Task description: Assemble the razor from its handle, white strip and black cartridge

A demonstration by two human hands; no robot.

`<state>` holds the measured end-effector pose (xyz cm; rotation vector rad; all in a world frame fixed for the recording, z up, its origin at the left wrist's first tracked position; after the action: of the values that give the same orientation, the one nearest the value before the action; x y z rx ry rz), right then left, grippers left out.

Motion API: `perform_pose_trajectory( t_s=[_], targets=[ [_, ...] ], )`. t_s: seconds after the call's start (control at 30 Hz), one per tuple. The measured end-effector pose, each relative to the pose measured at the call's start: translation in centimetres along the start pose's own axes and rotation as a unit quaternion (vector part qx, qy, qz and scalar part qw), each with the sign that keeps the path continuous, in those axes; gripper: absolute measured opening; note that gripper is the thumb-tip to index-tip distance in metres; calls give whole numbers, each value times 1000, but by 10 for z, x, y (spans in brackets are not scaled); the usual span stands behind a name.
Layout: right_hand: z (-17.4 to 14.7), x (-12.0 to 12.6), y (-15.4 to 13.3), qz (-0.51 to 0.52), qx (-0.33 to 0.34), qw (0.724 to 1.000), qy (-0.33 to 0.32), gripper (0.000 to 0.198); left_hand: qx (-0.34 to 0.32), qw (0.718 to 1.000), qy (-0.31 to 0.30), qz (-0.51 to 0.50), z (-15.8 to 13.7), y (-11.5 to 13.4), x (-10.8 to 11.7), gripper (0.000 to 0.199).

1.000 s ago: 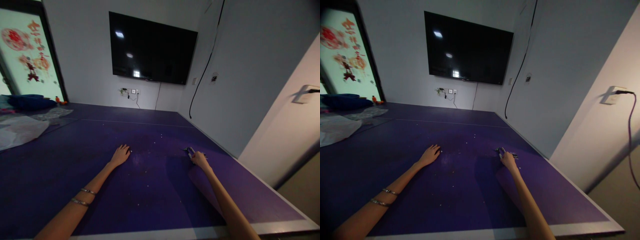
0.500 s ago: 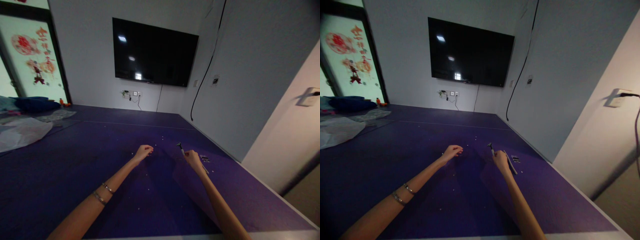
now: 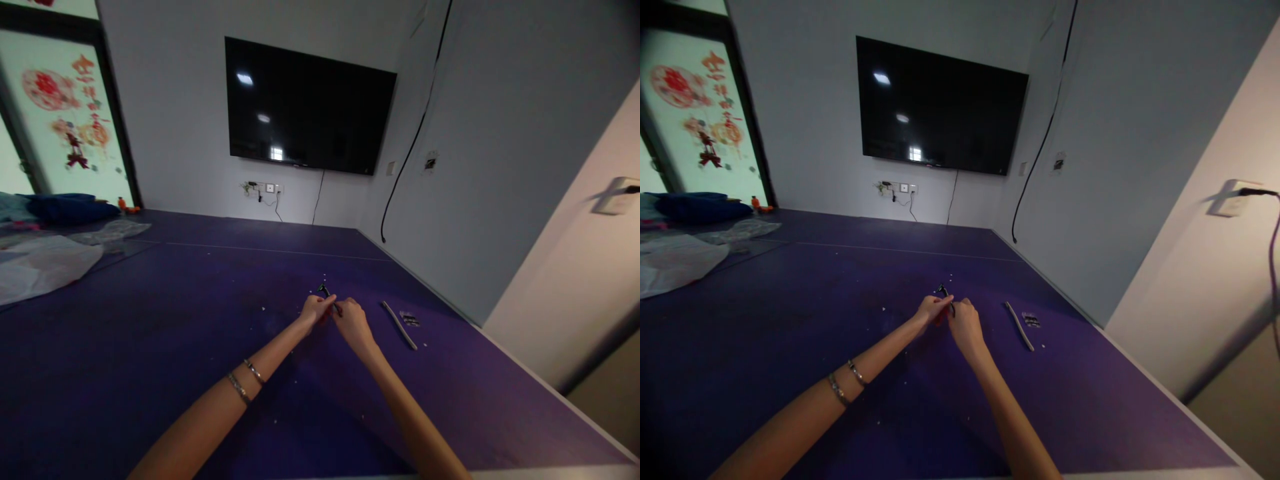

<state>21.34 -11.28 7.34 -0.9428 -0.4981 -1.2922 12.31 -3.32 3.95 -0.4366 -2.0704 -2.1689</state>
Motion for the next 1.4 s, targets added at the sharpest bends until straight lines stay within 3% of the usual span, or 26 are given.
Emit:
perform_pose_trajectory(
  t_s=[0.2,0.37,0.53,0.8,1.0,1.4],
  targets=[
    [-6,-2,-12,0,25,1000,-7,22,-29,998,-6,48,0,-1,7,42],
    [-7,-8,-12,28,30,998,-40,21,-31,992,-51,113,8,-2,19,41],
    [-13,-8,4,117,30,992,-37,22,-22,978,-91,184,23,-7,49,32],
    [-29,6,38,166,-6,985,-39,29,-7,942,-74,326,49,-18,89,31],
    [-36,9,56,147,11,988,-44,31,-18,918,-99,383,60,-25,93,27],
    [-36,13,73,119,-4,992,-52,31,-53,909,-114,396,74,-40,87,27]
  ],
)
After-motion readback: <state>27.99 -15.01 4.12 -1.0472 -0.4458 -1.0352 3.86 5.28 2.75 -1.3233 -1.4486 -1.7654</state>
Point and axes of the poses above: each hand's wrist, its own z-axis towards the middle knuckle, its own x-axis out of the back of the hand, y = z × x, the point moved 2 cm from there along z, towards the middle knuckle, and after that the axes turned 12 degrees about y, right-handed, at the moved point
